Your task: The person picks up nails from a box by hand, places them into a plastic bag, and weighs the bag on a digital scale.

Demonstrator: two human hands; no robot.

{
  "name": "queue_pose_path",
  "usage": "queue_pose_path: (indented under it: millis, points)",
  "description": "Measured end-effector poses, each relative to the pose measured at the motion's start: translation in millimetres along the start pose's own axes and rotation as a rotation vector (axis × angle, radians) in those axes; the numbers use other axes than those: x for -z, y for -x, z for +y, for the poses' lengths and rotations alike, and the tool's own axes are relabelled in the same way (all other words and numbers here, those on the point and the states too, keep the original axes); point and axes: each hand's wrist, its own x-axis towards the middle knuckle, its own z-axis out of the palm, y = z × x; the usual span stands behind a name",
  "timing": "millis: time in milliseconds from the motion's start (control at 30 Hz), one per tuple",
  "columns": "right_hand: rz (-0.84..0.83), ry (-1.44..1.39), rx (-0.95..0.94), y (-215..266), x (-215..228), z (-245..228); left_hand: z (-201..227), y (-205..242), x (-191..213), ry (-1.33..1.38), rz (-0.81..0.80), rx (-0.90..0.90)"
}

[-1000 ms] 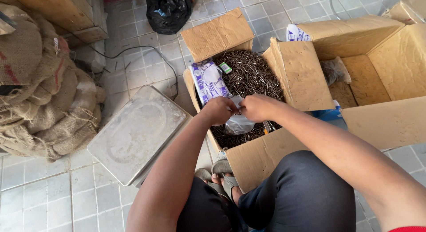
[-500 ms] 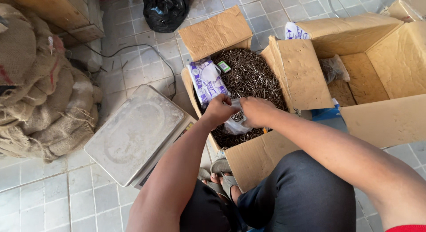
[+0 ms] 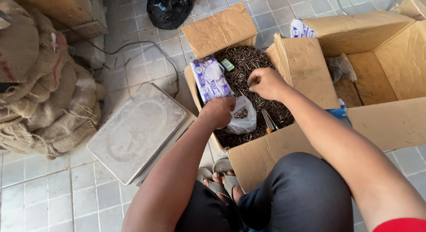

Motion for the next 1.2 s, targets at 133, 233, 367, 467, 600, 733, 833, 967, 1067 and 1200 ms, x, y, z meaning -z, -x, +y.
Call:
queue_pose_path:
  millis: [133,233,367,467,600,733,833,967,1067,1200]
  points:
    - [-0.004,0.214,-0.087,-14,-15,32,3,0,-5,0.037,-0.031,0.0]
    - [-0.056,0.258,-0.142,-31,-34,58,2,1,1,0.075,-0.09,0.032]
    - [-0.071,0.326,-0.189,-40,-52,71,-3,-2,6,0.07,-0.021,-0.05]
    - [-0.125,0.407,-0.233,-42,-58,75,-3,-3,8,0.108,0.002,-0.072]
    - [-0.18,0.29,-0.312,-50,-82,110,-2,-4,8,0.088,0.011,-0.098]
    - [-0.153,0.293,-0.294,-32,-68,77,-4,-13,0,0.059,0.061,-0.117]
    - [-0.096,0.331,-0.275,-41,-74,92,-3,-20,-8,0.023,0.067,-0.129]
    - [-0.101,0.345,-0.329,-62,-96,131,-1,-23,-16,-0.032,0.09,-0.139]
    - [-0.091,0.354,-0.303,-64,-94,138,3,-19,-12,-0.02,0.087,-0.145]
    - [-0.021,0.315,-0.226,-78,-117,168,7,-12,-7,0.013,0.045,-0.136]
